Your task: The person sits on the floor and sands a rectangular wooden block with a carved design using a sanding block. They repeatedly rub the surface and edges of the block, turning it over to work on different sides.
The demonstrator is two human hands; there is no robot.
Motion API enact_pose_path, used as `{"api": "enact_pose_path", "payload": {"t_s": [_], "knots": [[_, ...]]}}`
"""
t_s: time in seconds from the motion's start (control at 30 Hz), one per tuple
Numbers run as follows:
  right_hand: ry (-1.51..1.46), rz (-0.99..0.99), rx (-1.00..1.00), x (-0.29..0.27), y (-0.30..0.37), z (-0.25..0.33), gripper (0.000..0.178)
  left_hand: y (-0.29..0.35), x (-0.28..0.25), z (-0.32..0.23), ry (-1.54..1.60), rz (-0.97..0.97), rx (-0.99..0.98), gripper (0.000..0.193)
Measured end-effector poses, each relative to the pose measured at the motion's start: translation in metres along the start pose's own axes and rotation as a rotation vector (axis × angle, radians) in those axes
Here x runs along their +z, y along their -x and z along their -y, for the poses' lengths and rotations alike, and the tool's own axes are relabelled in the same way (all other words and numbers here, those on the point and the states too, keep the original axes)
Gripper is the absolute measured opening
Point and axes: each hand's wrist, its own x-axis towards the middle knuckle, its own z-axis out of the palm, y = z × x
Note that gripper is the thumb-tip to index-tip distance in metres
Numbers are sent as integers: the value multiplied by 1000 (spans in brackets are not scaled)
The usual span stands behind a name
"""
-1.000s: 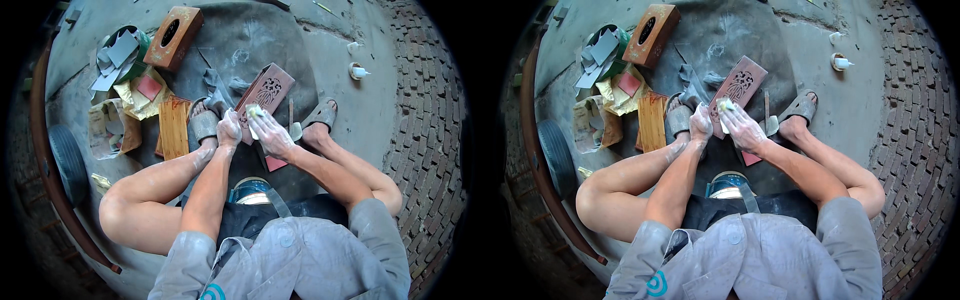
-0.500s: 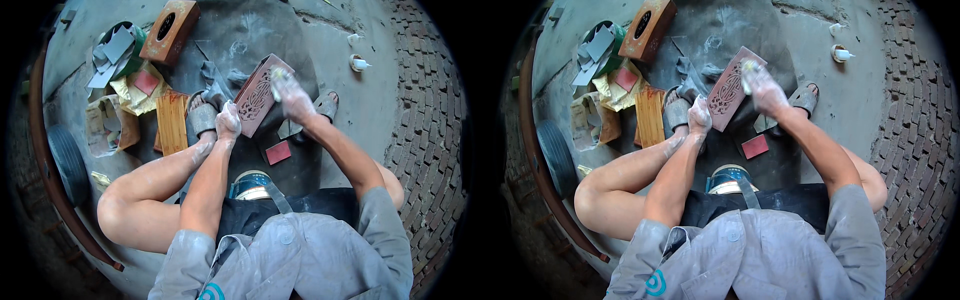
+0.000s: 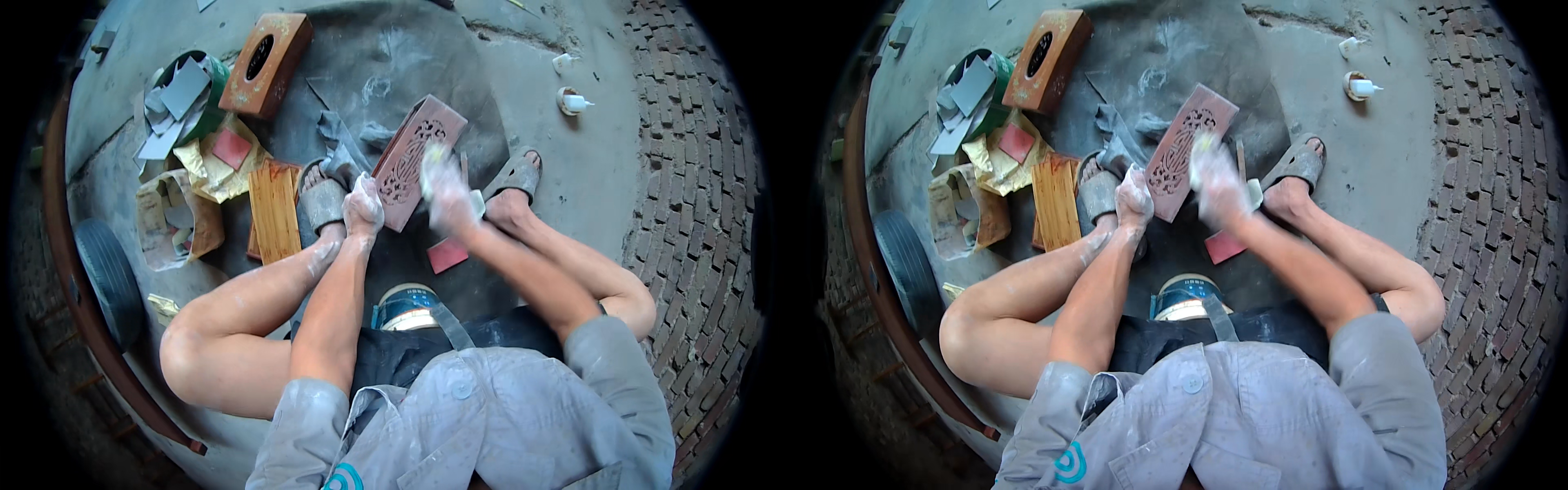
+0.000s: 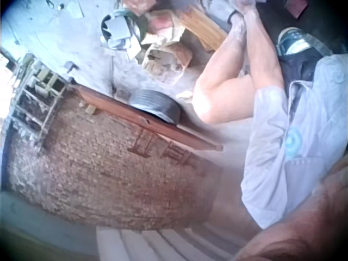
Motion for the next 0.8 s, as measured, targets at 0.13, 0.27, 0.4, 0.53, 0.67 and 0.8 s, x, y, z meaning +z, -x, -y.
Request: {"api": "enact_pose_path", "payload": {"t_s": [0.13,0.27,0.4,0.53,0.67,0.8], "knots": [[-291,74,3,-4,39,49,69,-3,0,-2,6,35,-21,46],[-208,-105,177,7,-1,-10,63,-5,0,-6,-20,57,-2,44],[-336,-106,205,15,22,49,62,-2,-2,9,23,36,6,42],[-407,-210,234,8,10,38,56,-3,-2,3,2,-29,87,39],[-285,-305,343,11,-42,-44,49,-6,-3,-9,24,82,-5,38],[-283,-123,212,7,7,31,61,-2,0,9,5,19,3,38]]}}
